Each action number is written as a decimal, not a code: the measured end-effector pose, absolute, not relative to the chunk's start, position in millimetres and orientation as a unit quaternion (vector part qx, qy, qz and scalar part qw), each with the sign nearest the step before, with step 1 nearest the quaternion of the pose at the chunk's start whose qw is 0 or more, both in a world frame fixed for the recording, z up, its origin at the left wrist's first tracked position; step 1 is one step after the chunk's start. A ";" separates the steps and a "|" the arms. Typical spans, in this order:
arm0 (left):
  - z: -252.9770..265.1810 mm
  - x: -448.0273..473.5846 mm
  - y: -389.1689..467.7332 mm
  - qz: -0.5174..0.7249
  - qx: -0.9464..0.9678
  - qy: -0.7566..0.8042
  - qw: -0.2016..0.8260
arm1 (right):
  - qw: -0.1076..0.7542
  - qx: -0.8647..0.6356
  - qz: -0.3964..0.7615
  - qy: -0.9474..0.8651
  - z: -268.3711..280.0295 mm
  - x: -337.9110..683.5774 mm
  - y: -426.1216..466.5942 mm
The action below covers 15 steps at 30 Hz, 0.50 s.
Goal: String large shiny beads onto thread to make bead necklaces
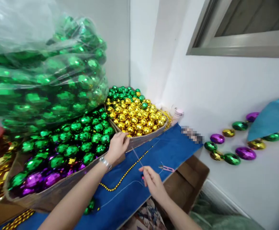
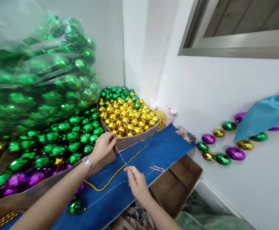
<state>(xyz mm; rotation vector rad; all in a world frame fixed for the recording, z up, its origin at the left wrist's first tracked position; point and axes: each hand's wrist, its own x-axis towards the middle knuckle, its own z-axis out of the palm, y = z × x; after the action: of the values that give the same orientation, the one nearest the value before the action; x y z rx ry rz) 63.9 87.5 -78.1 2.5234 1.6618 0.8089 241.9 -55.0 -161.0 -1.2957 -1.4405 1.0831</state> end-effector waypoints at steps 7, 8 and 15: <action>-75.4 123.2 174.7 0.085 0.826 0.557 0.009 | 0.437 -0.544 0.411 -0.586 -155.7 236.7 -76.5; -77.1 126.1 180.7 0.066 0.835 0.547 0.010 | 0.438 -0.546 0.404 -0.589 -152.3 238.8 -76.7; -72.8 117.4 185.2 0.014 0.801 0.598 -0.036 | 0.423 -0.533 0.351 -0.643 -147.2 251.6 -78.6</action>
<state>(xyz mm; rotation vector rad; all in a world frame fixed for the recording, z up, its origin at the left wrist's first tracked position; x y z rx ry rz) 117.4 185.2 -72.8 2.5753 1.9224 0.0457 251.6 -78.6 -147.2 -1.3343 -1.6103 0.8778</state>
